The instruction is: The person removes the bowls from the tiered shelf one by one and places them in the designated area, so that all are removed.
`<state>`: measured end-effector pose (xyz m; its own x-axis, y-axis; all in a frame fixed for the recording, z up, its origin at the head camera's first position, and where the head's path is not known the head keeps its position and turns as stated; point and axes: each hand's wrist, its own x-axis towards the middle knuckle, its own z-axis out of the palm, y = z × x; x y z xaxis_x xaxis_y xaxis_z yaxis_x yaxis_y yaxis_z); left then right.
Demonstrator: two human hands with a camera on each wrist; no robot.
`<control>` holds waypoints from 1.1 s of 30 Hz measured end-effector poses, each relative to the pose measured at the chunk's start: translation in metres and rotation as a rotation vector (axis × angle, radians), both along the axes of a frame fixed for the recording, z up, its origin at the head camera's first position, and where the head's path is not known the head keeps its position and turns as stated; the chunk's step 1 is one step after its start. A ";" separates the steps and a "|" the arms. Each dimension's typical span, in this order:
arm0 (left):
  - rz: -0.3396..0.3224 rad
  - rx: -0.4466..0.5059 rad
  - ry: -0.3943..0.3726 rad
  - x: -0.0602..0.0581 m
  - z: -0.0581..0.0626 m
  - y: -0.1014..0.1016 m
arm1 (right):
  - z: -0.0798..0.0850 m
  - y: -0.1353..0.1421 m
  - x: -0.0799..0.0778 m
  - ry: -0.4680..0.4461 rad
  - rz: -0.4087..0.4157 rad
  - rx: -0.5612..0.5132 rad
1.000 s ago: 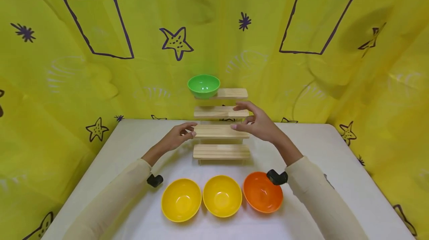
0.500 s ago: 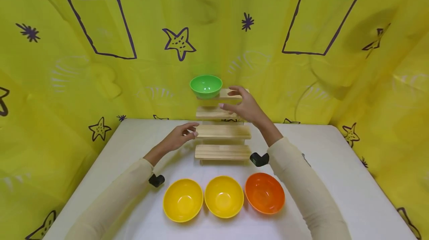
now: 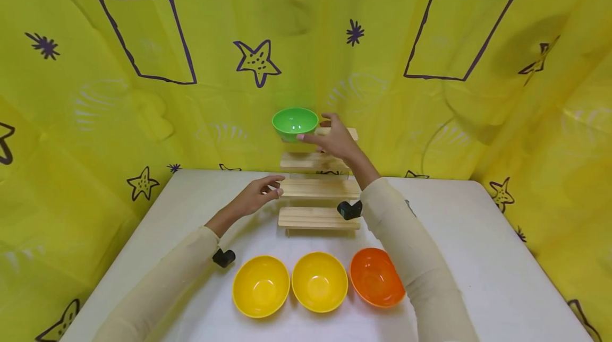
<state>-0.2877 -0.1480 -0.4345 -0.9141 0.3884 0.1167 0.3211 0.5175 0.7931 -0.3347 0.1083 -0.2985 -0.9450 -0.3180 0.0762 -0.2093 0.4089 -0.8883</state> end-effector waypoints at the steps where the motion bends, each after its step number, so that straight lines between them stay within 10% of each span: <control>1: -0.001 0.002 0.001 0.000 0.000 0.000 | 0.000 -0.002 -0.001 -0.005 0.001 -0.003; 33: -0.011 0.001 -0.002 -0.001 -0.003 -0.002 | -0.008 -0.038 -0.018 0.049 0.026 -0.102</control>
